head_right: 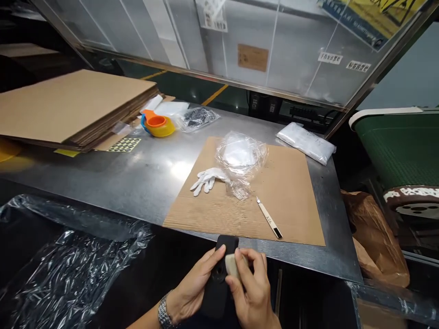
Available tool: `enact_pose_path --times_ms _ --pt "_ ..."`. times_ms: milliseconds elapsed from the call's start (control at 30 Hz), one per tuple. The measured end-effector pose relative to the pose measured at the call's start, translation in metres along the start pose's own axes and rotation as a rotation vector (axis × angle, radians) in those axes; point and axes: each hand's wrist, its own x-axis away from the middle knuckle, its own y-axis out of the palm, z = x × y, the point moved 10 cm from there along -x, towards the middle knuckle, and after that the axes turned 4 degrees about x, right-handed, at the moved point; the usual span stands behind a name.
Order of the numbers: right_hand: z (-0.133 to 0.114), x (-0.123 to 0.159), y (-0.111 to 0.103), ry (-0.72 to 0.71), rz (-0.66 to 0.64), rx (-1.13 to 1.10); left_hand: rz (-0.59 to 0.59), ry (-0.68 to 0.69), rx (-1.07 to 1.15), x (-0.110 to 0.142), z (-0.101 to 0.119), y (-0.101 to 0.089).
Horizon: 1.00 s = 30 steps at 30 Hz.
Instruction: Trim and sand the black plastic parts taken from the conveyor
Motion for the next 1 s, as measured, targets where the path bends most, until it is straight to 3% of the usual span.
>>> enact_pose_path --times_ms 167,233,367,433,667,733,867,1000 --pt "-0.015 -0.013 0.003 -0.098 -0.074 0.089 -0.006 0.298 -0.317 0.017 0.03 0.0" --pt "-0.016 -0.013 0.004 -0.107 -0.079 0.103 -0.036 0.256 -0.357 0.019 0.025 0.0" --pt "-0.003 -0.013 0.003 0.001 -0.035 0.117 -0.098 -0.004 -0.212 0.017 -0.007 0.001" --pt "-0.007 -0.013 0.007 -0.031 -0.051 0.095 -0.087 -0.044 -0.216 0.017 -0.013 -0.001" --pt "-0.013 -0.026 0.01 -0.012 -0.101 0.267 -0.058 0.257 -0.437 0.017 0.017 -0.008" --pt "-0.029 -0.023 0.02 -0.088 -0.179 0.289 -0.038 0.214 -0.342 0.014 0.016 -0.012" --pt "-0.06 -0.011 0.035 -0.22 -0.266 0.239 -0.075 -0.009 0.04 0.007 0.001 -0.007" --pt "-0.048 -0.007 0.033 -0.118 -0.232 0.173 -0.129 -0.185 0.235 0.004 -0.014 0.002"
